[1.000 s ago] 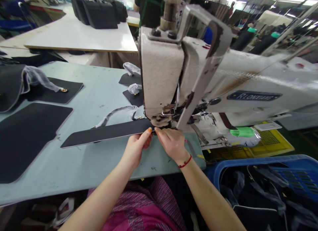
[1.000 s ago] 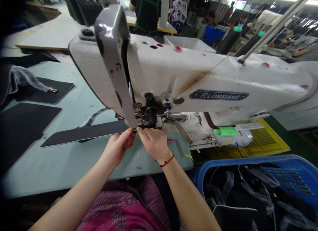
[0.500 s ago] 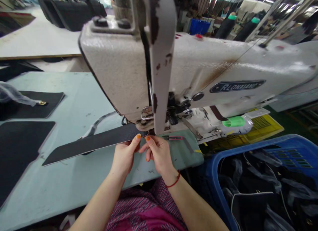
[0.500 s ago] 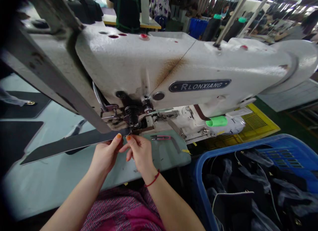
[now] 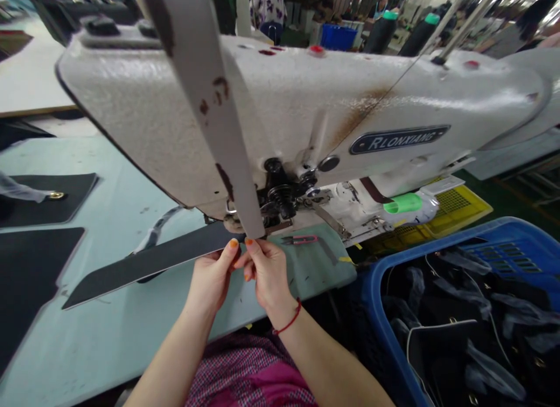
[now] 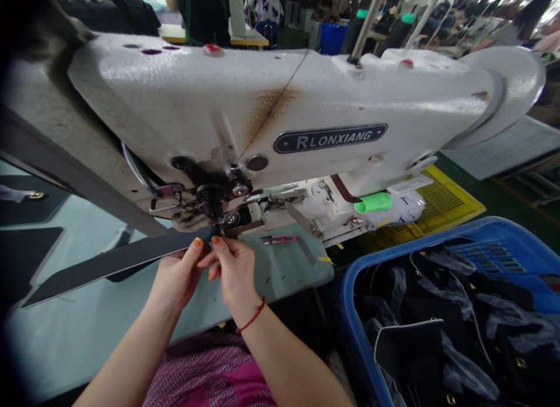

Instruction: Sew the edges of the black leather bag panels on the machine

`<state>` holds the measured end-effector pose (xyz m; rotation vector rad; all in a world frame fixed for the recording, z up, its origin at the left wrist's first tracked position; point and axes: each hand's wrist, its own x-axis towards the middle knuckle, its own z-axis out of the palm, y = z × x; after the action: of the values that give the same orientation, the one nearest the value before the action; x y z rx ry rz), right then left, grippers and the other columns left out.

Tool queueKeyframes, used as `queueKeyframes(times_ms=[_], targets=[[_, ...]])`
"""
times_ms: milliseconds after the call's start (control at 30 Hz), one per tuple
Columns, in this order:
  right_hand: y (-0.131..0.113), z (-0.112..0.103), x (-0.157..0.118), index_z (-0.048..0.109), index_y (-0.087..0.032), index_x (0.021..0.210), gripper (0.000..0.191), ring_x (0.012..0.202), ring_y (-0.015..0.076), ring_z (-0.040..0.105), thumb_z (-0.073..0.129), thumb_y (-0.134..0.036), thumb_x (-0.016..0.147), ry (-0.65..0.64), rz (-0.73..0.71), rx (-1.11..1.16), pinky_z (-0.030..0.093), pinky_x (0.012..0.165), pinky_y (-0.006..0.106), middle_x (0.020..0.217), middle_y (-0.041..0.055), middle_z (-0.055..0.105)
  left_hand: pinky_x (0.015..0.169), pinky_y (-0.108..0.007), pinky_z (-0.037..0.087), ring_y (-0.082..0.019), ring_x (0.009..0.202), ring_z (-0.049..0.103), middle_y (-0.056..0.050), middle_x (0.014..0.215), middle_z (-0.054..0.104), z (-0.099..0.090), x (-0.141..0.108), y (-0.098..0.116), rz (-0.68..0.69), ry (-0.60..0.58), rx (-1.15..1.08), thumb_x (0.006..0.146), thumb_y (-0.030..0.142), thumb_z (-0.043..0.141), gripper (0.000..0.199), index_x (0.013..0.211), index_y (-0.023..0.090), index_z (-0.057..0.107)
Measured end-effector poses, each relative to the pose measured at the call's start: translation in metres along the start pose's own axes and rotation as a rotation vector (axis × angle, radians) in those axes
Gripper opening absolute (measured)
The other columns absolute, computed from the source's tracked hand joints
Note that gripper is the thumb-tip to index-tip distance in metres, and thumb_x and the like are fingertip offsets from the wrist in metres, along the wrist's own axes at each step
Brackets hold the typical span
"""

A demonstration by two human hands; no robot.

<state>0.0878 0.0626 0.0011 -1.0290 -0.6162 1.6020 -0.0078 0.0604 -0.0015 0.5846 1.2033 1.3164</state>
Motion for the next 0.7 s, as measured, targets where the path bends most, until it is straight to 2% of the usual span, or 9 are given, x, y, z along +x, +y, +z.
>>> queueKeyframes(times_ms=[167, 400, 567, 700], targets=[[0.004, 0.002, 0.001, 0.061, -0.017, 0.064, 0.036, 0.035, 0.0061, 0.042, 0.066, -0.048, 0.081, 0.005, -0.044, 0.036, 0.031, 0.037, 0.018, 0.052, -0.0005, 0.064, 0.052, -0.03, 0.046, -0.014, 0.051, 0.048, 0.0, 0.056, 0.054, 0.002, 0.0, 0.006, 0.019, -0.034, 0.115, 0.066, 0.046, 0.081, 0.035, 0.065, 0.015, 0.064], [-0.004, 0.008, 0.0, 0.057, -0.017, 0.06, 0.034, 0.037, 0.0058, 0.043, 0.062, -0.041, 0.083, 0.093, -0.098, -0.107, 0.033, 0.04, 0.017, 0.049, -0.0028, 0.06, 0.056, -0.028, 0.046, -0.015, 0.058, 0.053, -0.005, 0.065, 0.063, -0.002, 0.008, -0.004, 0.043, 0.113, 0.168, 0.065, 0.045, 0.082, 0.037, 0.063, 0.011, 0.067], [-0.005, 0.007, 0.002, 0.058, -0.017, 0.062, 0.028, 0.035, 0.0056, 0.04, 0.061, -0.037, 0.082, 0.104, -0.11, -0.153, 0.031, 0.038, 0.016, 0.044, -0.0051, 0.054, 0.053, -0.027, 0.042, -0.014, 0.057, 0.05, -0.003, 0.059, 0.058, -0.008, 0.015, -0.009, 0.048, 0.173, 0.236, 0.064, 0.045, 0.082, 0.038, 0.057, 0.013, 0.062], [-0.007, 0.004, 0.001, 0.064, -0.016, 0.069, 0.026, 0.035, 0.0064, 0.046, 0.063, -0.038, 0.082, 0.095, -0.087, -0.166, 0.034, 0.038, 0.016, 0.048, -0.0037, 0.058, 0.05, -0.029, 0.04, -0.015, 0.052, 0.047, -0.002, 0.053, 0.054, -0.014, 0.022, -0.006, 0.087, 0.17, 0.359, 0.063, 0.047, 0.08, 0.039, 0.053, 0.016, 0.058]])
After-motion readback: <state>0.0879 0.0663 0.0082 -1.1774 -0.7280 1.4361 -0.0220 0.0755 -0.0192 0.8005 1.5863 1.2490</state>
